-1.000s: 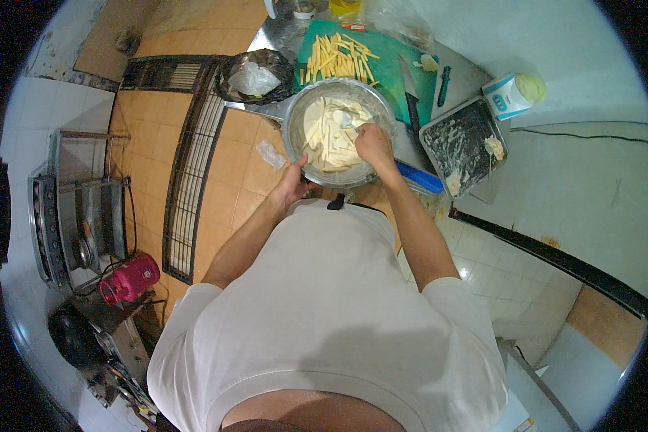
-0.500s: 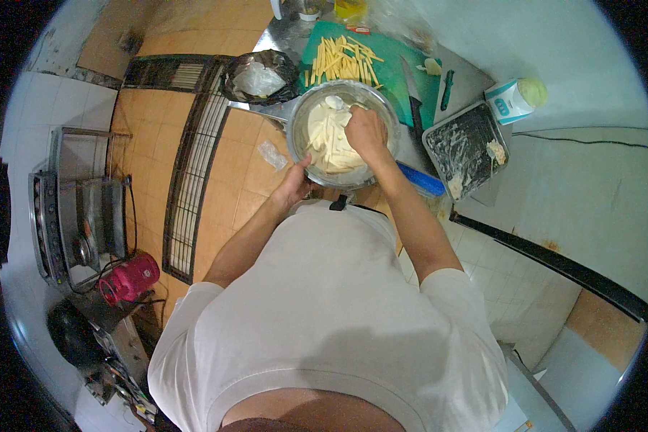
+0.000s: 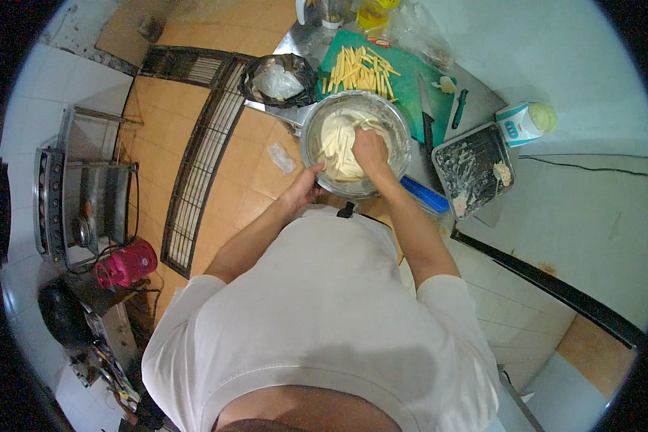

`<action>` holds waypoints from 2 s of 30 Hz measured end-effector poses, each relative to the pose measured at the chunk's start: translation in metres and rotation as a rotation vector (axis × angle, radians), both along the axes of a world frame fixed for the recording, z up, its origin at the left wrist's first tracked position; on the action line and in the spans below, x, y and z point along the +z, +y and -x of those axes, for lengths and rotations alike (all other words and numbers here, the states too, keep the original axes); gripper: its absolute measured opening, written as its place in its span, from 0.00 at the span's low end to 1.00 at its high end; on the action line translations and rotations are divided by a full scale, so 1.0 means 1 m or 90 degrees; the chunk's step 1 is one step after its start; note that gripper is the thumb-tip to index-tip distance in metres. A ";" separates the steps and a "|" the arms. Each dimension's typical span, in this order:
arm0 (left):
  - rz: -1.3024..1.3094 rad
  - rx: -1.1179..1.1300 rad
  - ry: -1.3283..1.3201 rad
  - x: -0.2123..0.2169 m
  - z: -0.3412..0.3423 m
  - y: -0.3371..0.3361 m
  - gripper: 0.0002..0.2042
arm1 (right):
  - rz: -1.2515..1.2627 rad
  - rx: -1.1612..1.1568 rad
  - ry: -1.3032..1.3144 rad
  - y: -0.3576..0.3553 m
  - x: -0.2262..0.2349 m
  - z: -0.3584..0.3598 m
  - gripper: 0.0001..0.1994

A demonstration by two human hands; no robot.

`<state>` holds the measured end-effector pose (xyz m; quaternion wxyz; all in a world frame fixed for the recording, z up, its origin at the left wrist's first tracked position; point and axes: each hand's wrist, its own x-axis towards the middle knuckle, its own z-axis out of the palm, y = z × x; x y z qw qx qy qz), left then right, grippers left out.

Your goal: The person mixes sliced food ingredients in batter inside a metal bowl using a spoon.

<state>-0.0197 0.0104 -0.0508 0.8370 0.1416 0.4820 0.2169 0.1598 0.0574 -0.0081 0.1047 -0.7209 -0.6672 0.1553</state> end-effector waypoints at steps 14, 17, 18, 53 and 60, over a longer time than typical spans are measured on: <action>-0.026 0.017 0.026 0.020 -0.002 0.001 0.21 | 0.038 -0.069 0.001 -0.039 0.043 -0.026 0.13; -0.016 0.021 0.031 0.006 -0.004 0.001 0.22 | 0.009 -0.054 -0.047 -0.027 0.017 -0.036 0.09; -0.021 -0.001 0.023 0.003 -0.002 0.003 0.22 | 0.013 -0.030 -0.059 -0.023 0.012 -0.034 0.08; -0.016 0.036 0.020 -0.002 0.000 0.001 0.27 | 0.025 0.052 0.099 -0.048 0.014 -0.010 0.11; -0.020 0.014 0.011 -0.006 0.001 0.003 0.28 | 0.119 0.066 0.089 -0.068 0.003 -0.004 0.12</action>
